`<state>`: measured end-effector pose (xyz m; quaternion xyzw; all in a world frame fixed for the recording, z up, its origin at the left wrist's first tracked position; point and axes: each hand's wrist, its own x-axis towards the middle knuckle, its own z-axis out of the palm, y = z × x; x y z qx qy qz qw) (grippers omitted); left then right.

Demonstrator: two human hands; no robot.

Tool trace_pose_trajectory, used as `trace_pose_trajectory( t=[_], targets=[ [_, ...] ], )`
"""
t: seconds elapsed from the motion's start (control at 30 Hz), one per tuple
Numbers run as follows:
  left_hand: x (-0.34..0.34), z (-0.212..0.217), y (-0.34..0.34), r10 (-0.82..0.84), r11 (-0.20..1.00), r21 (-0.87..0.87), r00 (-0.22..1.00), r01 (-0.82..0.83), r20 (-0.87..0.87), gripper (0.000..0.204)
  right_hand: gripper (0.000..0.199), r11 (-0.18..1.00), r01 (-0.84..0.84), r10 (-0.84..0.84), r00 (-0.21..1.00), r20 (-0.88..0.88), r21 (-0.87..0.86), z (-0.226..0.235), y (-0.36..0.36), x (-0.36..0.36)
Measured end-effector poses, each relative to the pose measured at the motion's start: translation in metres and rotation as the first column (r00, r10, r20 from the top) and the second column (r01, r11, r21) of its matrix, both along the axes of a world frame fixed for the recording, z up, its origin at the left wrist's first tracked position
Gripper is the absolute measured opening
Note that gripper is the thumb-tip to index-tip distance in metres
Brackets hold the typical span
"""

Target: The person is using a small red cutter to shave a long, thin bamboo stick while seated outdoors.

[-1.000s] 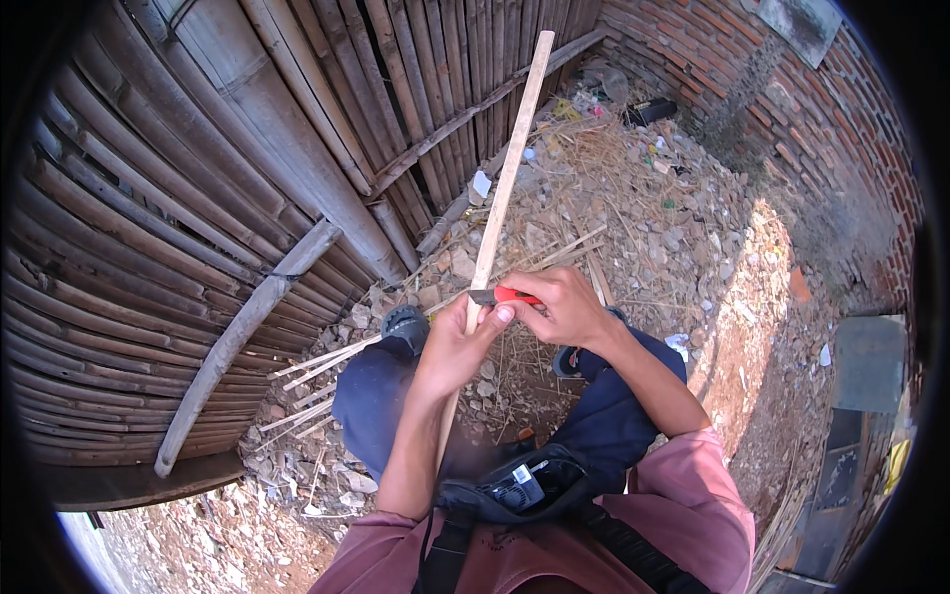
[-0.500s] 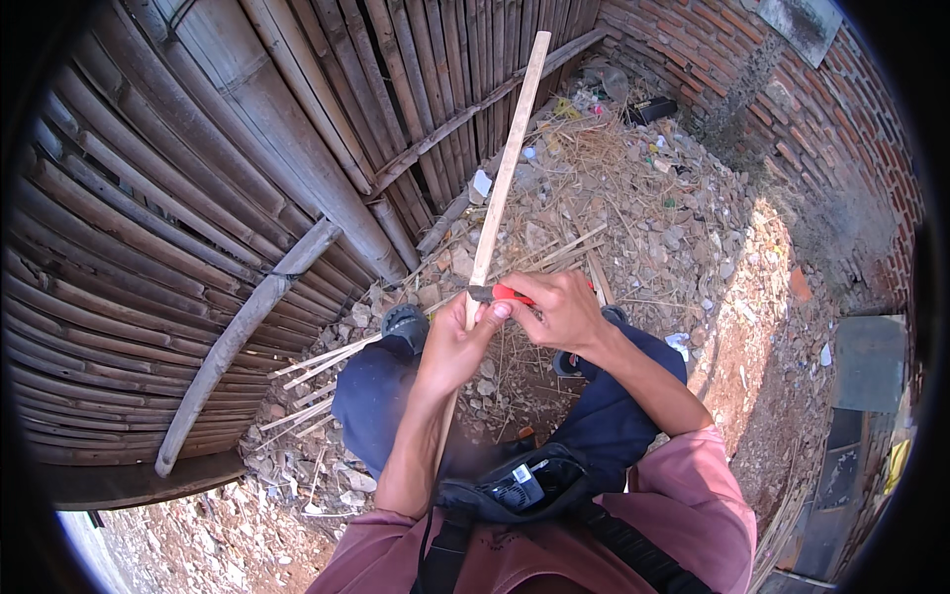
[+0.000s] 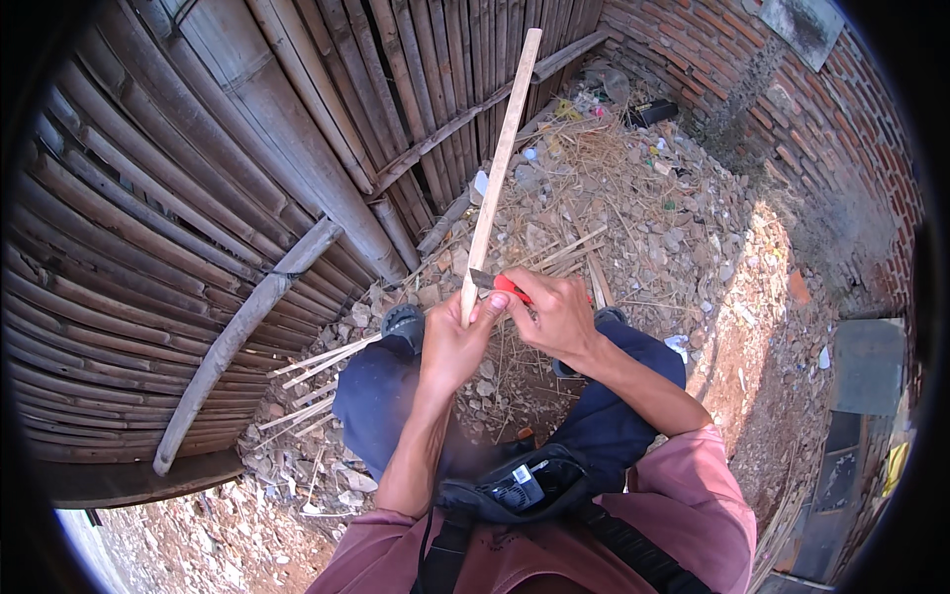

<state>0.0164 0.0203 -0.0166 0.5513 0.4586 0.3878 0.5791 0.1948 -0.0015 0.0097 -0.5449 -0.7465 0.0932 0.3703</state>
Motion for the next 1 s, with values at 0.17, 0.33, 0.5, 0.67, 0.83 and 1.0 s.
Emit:
trace_pose_trajectory(
  t=[0.17,0.33,0.5,0.67,0.83,1.0],
  targets=[
    [-0.002,0.002,0.001,-0.039,0.999,-0.033,0.997,0.042,0.066,0.037,0.019,0.998,-0.056,0.056,0.998,-0.007,0.004,0.0,0.006,0.006],
    [-0.005,0.021,-0.004,-0.164,0.972,-0.127,0.957,0.198,0.239,0.023,0.018,0.961,-0.246,0.242,0.969,-0.049,-0.127,0.01,0.014,0.024],
    [-0.01,0.019,-0.003,-0.222,0.937,-0.191,0.922,0.292,0.319,0.021,0.017,0.961,-0.24,0.235,0.971,-0.05,-0.141,0.009,0.013,0.026],
    [-0.009,0.027,-0.006,-0.187,0.927,-0.238,0.908,0.289,0.374,0.022,0.017,0.985,-0.168,0.166,0.985,-0.05,-0.034,0.007,0.004,0.015],
    [-0.01,0.02,-0.004,-0.169,0.94,-0.219,0.913,0.263,0.372,0.026,0.018,0.993,-0.116,0.116,0.993,0.027,0.014,0.011,0.001,0.009],
    [-0.01,0.022,-0.005,-0.148,0.948,-0.221,0.932,0.229,0.331,0.029,0.015,0.996,-0.066,0.064,0.997,0.03,0.052,0.009,-0.002,0.003]
  ],
)
